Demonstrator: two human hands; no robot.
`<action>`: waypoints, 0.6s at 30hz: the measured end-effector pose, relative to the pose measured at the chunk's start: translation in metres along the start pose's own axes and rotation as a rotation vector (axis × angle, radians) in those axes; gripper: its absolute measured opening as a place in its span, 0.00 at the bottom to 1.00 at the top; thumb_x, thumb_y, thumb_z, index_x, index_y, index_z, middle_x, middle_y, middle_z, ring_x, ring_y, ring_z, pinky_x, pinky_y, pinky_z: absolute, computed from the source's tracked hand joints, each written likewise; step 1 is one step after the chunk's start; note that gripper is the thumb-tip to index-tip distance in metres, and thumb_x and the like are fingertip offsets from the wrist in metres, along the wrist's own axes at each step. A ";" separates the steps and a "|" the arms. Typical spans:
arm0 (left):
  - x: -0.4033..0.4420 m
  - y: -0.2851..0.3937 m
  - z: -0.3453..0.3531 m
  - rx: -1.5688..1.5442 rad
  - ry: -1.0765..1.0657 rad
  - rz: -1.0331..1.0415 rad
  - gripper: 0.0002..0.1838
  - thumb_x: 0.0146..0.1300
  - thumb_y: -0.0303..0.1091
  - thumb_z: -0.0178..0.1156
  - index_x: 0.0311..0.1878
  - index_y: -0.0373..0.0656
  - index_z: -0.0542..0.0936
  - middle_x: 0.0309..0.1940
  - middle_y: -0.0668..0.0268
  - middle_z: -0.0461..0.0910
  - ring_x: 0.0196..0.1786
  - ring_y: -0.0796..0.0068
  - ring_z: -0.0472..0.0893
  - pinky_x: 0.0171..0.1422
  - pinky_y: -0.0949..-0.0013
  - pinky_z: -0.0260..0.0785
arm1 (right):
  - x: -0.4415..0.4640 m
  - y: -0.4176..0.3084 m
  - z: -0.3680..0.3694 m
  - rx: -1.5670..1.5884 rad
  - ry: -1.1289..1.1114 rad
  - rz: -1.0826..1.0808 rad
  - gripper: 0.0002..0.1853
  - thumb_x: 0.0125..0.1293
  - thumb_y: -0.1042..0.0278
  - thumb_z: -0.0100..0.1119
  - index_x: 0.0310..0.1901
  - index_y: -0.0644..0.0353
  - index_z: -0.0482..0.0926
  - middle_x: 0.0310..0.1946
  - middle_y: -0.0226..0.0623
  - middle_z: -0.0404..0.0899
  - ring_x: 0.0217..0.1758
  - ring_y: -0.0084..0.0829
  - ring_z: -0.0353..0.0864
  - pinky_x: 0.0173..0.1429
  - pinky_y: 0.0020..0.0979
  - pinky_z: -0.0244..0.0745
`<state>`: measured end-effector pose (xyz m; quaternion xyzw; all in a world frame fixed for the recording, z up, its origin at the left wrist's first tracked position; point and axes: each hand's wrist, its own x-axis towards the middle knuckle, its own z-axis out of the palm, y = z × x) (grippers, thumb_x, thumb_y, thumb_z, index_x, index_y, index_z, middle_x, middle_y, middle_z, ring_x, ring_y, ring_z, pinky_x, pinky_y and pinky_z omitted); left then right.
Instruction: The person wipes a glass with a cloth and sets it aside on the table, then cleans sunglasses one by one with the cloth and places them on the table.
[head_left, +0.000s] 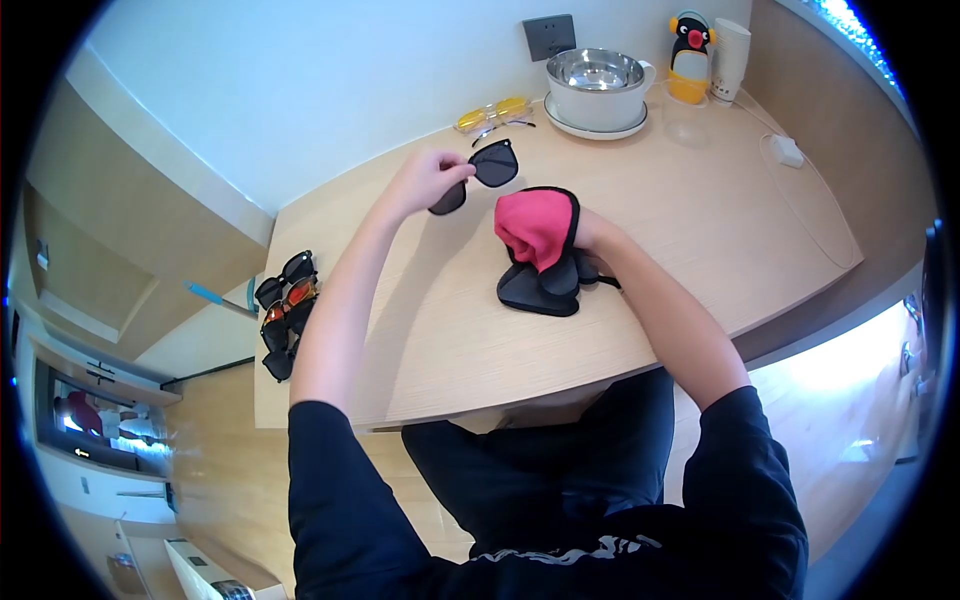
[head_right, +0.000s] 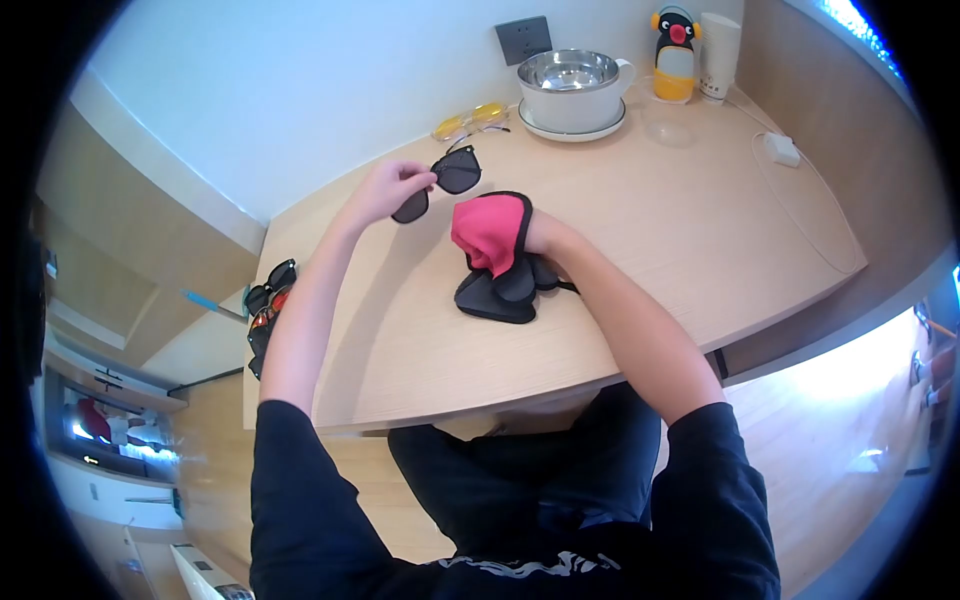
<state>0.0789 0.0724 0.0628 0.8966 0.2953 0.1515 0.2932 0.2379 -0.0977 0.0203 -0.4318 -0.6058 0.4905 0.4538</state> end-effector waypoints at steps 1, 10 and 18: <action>0.015 0.000 0.000 0.000 0.002 0.004 0.12 0.59 0.36 0.57 0.32 0.34 0.81 0.26 0.66 0.80 0.31 0.80 0.77 0.38 0.74 0.68 | 0.000 0.001 -0.001 -0.040 -0.034 -0.015 0.02 0.56 0.71 0.57 0.31 0.58 0.75 0.27 0.28 0.74 0.30 0.18 0.72 0.36 0.21 0.70; 0.110 -0.007 0.017 0.207 0.039 0.035 0.12 0.52 0.37 0.63 0.35 0.38 0.83 0.27 0.59 0.81 0.31 0.71 0.79 0.39 0.67 0.70 | 0.006 0.008 -0.005 -0.031 -0.029 0.030 0.11 0.40 0.80 0.67 0.28 0.62 0.76 0.27 0.34 0.76 0.30 0.24 0.75 0.34 0.27 0.71; 0.136 -0.011 0.035 0.248 0.017 0.012 0.11 0.50 0.37 0.65 0.35 0.41 0.84 0.28 0.61 0.82 0.33 0.74 0.79 0.40 0.68 0.71 | 0.015 0.029 -0.010 0.046 -0.089 0.050 0.06 0.53 0.74 0.59 0.35 0.61 0.77 0.26 0.32 0.78 0.28 0.20 0.77 0.32 0.24 0.73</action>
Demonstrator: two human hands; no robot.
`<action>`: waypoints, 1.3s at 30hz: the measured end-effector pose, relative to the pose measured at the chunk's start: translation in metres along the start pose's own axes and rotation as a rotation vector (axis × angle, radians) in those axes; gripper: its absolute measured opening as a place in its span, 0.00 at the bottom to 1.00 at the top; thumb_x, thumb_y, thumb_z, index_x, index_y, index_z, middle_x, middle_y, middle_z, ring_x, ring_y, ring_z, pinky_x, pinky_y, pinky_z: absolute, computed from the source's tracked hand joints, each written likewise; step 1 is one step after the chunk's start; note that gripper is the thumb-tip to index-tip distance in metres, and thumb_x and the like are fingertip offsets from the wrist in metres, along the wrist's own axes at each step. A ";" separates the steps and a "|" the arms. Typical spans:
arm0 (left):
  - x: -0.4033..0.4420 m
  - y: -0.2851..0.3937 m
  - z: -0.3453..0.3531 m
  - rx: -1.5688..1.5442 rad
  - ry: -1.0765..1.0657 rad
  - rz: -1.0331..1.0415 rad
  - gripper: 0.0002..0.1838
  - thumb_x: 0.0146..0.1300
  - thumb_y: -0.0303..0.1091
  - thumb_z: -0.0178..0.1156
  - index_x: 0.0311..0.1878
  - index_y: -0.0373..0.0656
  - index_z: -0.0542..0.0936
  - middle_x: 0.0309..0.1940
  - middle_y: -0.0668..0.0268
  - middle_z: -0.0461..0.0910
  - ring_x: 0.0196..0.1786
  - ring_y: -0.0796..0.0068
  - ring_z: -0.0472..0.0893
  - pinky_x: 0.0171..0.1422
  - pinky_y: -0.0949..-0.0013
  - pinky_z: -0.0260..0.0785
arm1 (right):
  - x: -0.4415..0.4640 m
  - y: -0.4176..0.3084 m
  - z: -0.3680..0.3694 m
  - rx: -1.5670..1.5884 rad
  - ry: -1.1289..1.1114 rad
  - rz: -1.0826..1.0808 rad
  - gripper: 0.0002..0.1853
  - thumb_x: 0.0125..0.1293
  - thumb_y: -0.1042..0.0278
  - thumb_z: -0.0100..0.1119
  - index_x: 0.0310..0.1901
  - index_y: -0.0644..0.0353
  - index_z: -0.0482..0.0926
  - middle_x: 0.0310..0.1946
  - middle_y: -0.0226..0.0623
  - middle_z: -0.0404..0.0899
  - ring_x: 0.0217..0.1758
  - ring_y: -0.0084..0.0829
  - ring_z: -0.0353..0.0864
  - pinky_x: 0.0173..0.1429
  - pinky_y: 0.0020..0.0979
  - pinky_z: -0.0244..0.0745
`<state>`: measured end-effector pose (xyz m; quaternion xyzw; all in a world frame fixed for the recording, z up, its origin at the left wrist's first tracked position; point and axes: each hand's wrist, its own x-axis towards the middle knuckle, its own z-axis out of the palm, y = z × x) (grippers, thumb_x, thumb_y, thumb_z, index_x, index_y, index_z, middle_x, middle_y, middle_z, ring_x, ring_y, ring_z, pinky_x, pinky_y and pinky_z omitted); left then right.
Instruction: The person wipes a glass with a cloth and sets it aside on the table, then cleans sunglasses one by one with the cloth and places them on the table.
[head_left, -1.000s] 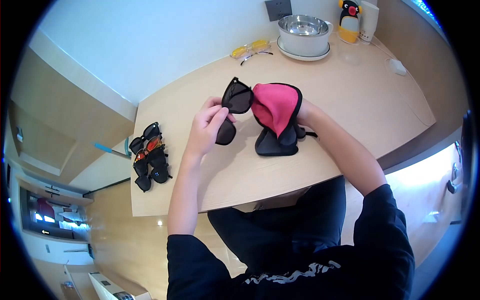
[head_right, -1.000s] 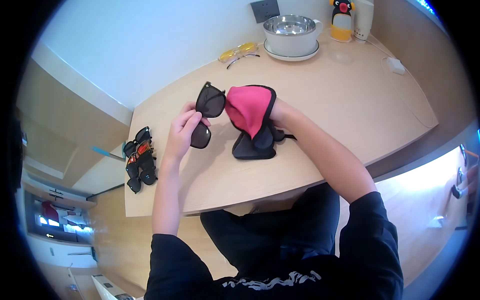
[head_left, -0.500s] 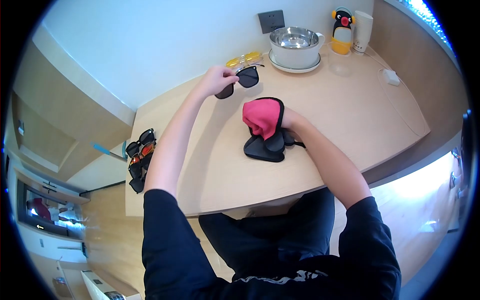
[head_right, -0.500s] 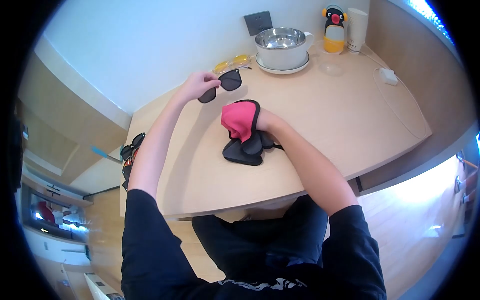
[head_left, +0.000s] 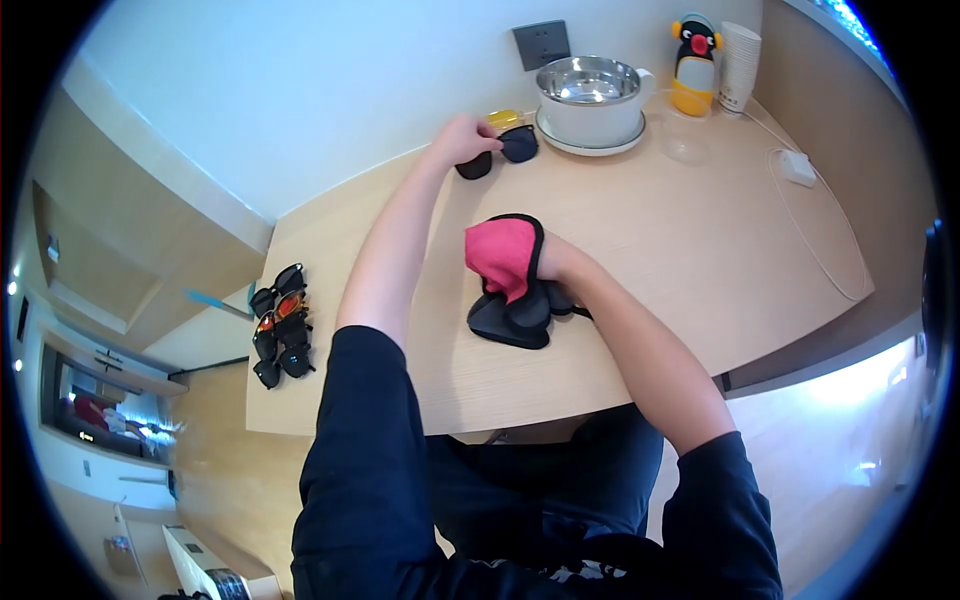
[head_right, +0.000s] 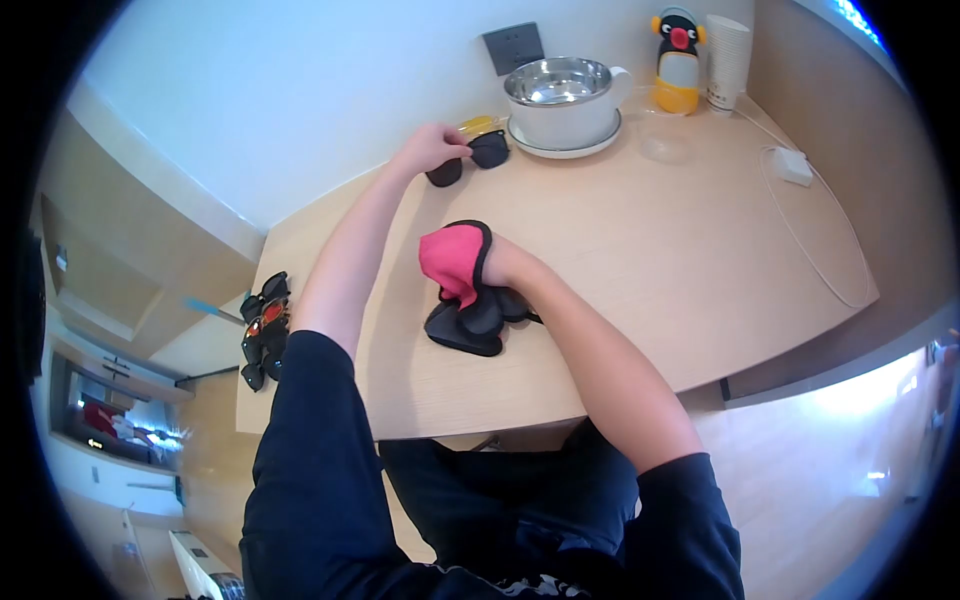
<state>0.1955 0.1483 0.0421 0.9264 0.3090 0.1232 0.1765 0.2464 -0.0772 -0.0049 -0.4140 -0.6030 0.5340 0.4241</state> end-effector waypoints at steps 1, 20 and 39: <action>0.003 0.002 0.000 0.012 0.016 -0.004 0.12 0.48 0.38 0.66 0.34 0.43 0.84 0.29 0.61 0.82 0.33 0.72 0.80 0.40 0.67 0.71 | 0.005 0.008 -0.004 0.015 -0.032 -0.049 0.06 0.53 0.75 0.59 0.34 0.62 0.77 0.26 0.33 0.78 0.29 0.20 0.77 0.32 0.25 0.73; -0.100 -0.030 -0.064 0.208 0.204 0.040 0.11 0.56 0.37 0.58 0.39 0.43 0.81 0.35 0.61 0.82 0.39 0.67 0.80 0.46 0.66 0.72 | -0.005 -0.003 0.004 0.228 0.182 0.190 0.11 0.57 0.62 0.59 0.37 0.59 0.77 0.29 0.34 0.78 0.31 0.24 0.78 0.36 0.25 0.73; -0.317 -0.209 -0.158 0.344 0.110 -0.499 0.12 0.43 0.32 0.66 0.34 0.40 0.83 0.29 0.59 0.83 0.34 0.66 0.82 0.43 0.66 0.73 | -0.007 -0.004 0.001 0.096 0.157 0.108 0.09 0.61 0.63 0.56 0.38 0.59 0.76 0.30 0.28 0.76 0.33 0.20 0.74 0.37 0.23 0.71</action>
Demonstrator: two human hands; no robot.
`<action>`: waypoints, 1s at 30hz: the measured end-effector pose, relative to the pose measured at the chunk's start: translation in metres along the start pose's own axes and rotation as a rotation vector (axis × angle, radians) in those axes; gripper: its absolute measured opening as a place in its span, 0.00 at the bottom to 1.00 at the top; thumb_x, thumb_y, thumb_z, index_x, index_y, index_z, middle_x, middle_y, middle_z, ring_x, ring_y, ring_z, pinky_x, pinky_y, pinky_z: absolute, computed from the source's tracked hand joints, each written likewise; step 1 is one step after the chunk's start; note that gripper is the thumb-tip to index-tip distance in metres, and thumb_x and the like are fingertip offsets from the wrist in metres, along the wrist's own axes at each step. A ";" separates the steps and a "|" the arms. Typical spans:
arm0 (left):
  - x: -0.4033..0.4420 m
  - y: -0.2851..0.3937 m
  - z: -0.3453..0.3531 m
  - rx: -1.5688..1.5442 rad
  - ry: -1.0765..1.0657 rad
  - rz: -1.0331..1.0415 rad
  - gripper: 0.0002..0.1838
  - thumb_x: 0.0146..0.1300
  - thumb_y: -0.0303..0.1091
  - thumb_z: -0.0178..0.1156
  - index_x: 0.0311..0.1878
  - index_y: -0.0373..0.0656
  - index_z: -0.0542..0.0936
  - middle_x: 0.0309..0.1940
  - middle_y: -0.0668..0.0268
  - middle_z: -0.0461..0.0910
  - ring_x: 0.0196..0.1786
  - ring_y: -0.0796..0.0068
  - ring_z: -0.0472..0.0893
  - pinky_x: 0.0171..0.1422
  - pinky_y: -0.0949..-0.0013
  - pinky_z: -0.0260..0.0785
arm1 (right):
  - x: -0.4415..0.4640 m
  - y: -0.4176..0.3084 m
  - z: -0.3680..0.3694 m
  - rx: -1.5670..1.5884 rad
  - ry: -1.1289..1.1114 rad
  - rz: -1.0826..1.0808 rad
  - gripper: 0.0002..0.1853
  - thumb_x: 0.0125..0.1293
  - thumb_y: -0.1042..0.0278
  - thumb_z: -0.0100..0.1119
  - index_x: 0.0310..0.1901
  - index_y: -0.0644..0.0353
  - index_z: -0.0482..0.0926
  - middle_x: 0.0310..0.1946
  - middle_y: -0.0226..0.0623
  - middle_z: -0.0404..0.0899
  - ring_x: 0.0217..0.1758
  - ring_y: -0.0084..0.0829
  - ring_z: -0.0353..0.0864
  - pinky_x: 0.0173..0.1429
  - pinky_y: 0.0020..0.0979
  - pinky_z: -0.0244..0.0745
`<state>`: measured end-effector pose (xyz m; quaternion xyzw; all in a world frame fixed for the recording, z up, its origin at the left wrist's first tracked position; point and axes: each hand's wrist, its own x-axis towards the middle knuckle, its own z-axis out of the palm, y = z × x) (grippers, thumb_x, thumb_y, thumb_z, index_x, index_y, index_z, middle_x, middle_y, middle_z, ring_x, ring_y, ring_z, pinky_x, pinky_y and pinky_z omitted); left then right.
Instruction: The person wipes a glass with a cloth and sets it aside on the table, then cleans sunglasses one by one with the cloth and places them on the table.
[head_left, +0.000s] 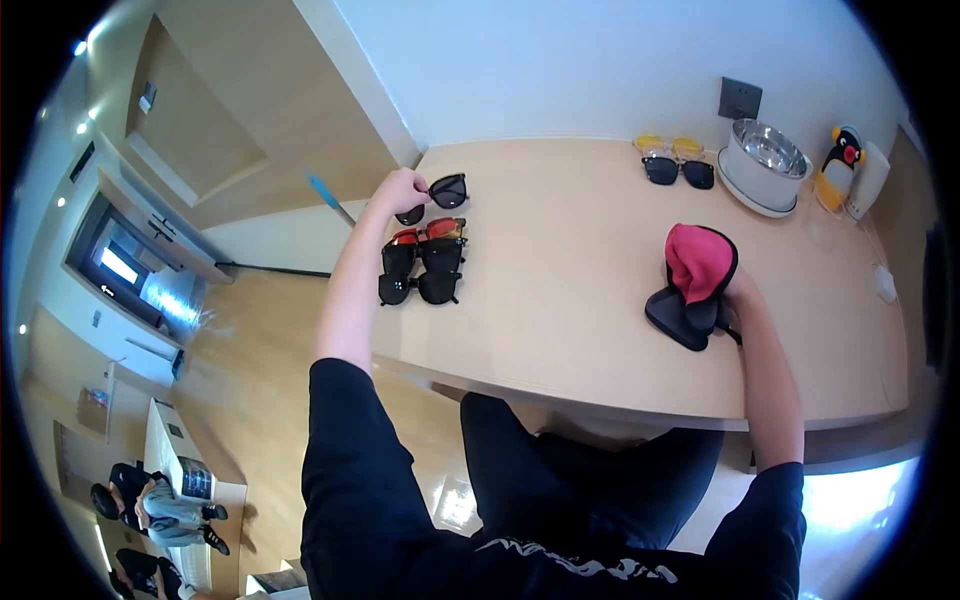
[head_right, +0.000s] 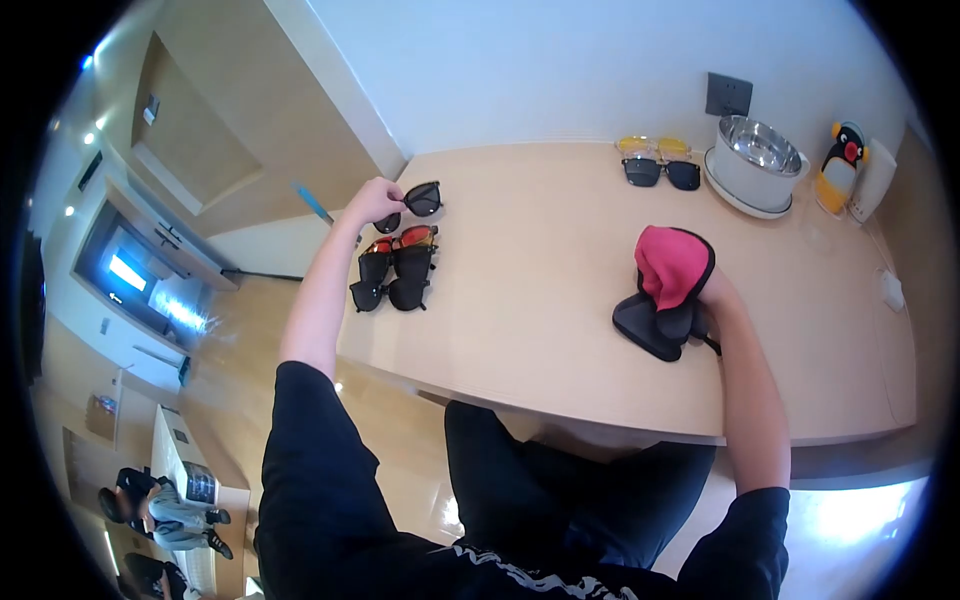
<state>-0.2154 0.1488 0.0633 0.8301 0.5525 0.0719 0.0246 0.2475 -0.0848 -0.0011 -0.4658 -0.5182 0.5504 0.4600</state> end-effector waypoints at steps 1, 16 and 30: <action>0.001 0.004 -0.006 -0.186 0.089 -0.040 0.12 0.44 0.33 0.66 0.33 0.39 0.83 0.27 0.60 0.82 0.32 0.68 0.81 0.41 0.67 0.73 | 0.002 0.001 -0.002 -0.043 -0.045 -0.015 0.09 0.61 0.63 0.56 0.38 0.59 0.76 0.30 0.28 0.76 0.33 0.20 0.74 0.37 0.23 0.71; -0.026 0.213 -0.005 -2.017 -0.387 0.887 0.03 0.63 0.33 0.54 0.36 0.47 0.75 0.48 0.56 0.76 0.53 0.64 0.73 0.62 0.55 0.61 | -0.015 -0.028 0.024 0.004 0.132 -0.028 0.05 0.60 0.67 0.57 0.33 0.58 0.75 0.26 0.28 0.75 0.30 0.19 0.74 0.36 0.24 0.70; -0.078 0.303 0.076 -1.902 -0.606 0.386 0.10 0.66 0.38 0.50 0.36 0.40 0.72 0.33 0.62 0.77 0.46 0.63 0.77 0.53 0.61 0.69 | 0.005 -0.009 0.020 -0.095 0.401 -0.629 0.15 0.59 0.66 0.59 0.46 0.62 0.74 0.39 0.34 0.79 0.42 0.22 0.77 0.47 0.26 0.72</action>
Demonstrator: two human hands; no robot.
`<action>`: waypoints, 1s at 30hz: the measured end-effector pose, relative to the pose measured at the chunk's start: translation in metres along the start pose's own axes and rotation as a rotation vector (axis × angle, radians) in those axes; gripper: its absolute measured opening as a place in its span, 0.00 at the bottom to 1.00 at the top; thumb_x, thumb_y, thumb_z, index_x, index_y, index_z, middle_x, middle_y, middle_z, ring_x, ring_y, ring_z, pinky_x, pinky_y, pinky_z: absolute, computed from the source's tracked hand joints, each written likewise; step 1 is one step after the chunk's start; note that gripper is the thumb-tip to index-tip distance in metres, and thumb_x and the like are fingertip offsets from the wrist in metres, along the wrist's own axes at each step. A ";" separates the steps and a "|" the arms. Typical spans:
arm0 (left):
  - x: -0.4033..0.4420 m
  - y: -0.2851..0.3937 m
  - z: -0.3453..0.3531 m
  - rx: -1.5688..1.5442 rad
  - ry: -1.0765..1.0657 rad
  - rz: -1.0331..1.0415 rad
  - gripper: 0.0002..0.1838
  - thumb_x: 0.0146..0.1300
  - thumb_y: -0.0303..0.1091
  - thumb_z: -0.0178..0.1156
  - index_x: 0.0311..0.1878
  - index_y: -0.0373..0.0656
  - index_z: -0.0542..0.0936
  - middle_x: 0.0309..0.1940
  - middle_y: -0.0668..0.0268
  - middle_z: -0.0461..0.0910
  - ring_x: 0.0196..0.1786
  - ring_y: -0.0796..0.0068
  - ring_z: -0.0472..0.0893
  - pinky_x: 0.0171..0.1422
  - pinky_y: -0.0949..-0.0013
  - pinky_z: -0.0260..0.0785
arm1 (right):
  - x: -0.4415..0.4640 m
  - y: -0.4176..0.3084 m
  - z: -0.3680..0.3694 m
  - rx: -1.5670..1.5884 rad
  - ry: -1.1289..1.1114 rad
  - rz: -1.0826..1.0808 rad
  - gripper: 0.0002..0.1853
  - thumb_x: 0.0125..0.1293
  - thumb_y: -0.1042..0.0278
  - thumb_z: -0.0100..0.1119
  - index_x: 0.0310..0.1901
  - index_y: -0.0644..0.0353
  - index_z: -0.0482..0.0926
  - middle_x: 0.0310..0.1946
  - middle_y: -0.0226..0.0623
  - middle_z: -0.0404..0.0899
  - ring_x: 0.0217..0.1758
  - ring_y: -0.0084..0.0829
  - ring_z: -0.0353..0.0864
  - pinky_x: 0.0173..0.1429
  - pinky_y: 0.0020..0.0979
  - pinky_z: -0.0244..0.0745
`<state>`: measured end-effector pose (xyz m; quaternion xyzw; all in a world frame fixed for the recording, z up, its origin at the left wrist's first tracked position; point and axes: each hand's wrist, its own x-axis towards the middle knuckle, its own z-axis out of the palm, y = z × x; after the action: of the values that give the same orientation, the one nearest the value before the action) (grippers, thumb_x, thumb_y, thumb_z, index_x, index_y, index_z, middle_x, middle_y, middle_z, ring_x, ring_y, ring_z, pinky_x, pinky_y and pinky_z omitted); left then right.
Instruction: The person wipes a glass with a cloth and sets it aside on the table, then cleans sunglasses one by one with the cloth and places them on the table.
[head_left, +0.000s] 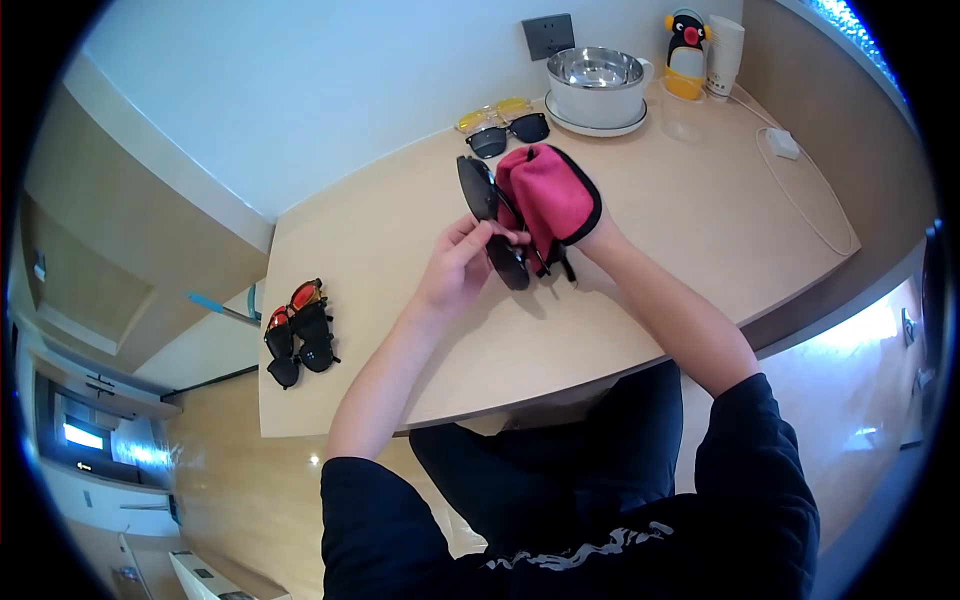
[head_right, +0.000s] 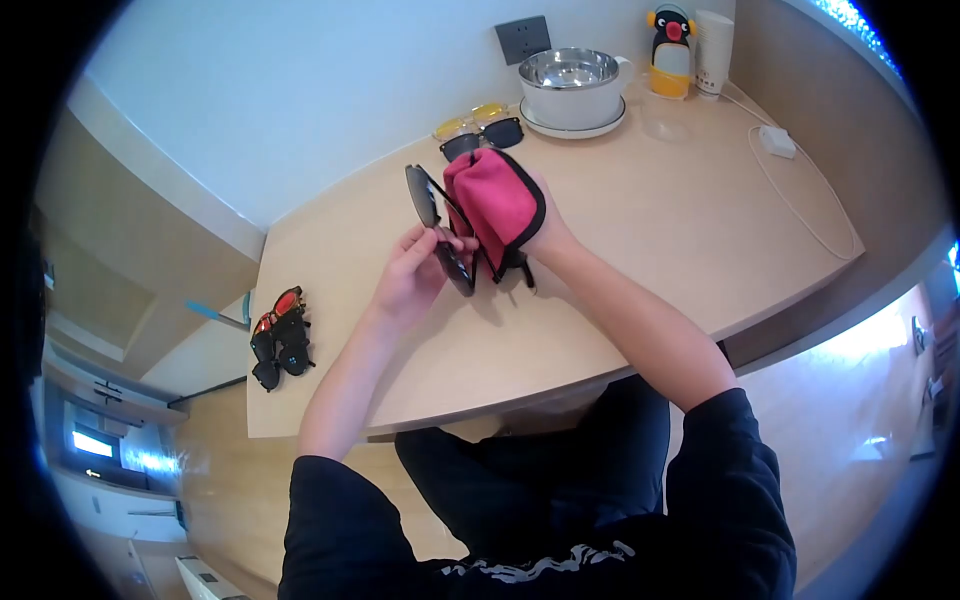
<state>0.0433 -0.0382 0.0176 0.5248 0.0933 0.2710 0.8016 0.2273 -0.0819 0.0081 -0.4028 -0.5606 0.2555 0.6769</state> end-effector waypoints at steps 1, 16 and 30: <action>0.001 0.001 -0.004 0.010 0.009 0.046 0.10 0.66 0.38 0.49 0.36 0.41 0.72 0.34 0.62 0.77 0.46 0.63 0.77 0.54 0.61 0.68 | -0.001 -0.001 0.001 0.004 -0.002 0.001 0.15 0.59 0.66 0.59 0.46 0.62 0.74 0.39 0.34 0.79 0.42 0.22 0.77 0.47 0.26 0.72; -0.018 0.023 -0.008 -0.336 0.217 0.183 0.09 0.66 0.40 0.46 0.34 0.47 0.70 0.38 0.65 0.76 0.44 0.69 0.75 0.54 0.65 0.64 | -0.031 -0.022 0.020 -0.146 -0.140 0.005 0.17 0.51 0.67 0.64 0.45 0.55 0.74 0.42 0.34 0.75 0.46 0.33 0.74 0.51 0.31 0.68; -0.017 0.024 -0.035 -0.610 0.121 0.220 0.11 0.67 0.39 0.44 0.34 0.44 0.72 0.38 0.64 0.76 0.41 0.71 0.75 0.53 0.65 0.62 | -0.050 -0.031 0.038 -0.065 -0.237 -0.107 0.25 0.56 0.70 0.63 0.55 0.60 0.68 0.50 0.38 0.73 0.54 0.29 0.73 0.58 0.32 0.68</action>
<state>0.0059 -0.0121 0.0219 0.2503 -0.0019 0.4020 0.8808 0.1750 -0.1287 0.0075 -0.3612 -0.6653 0.2463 0.6052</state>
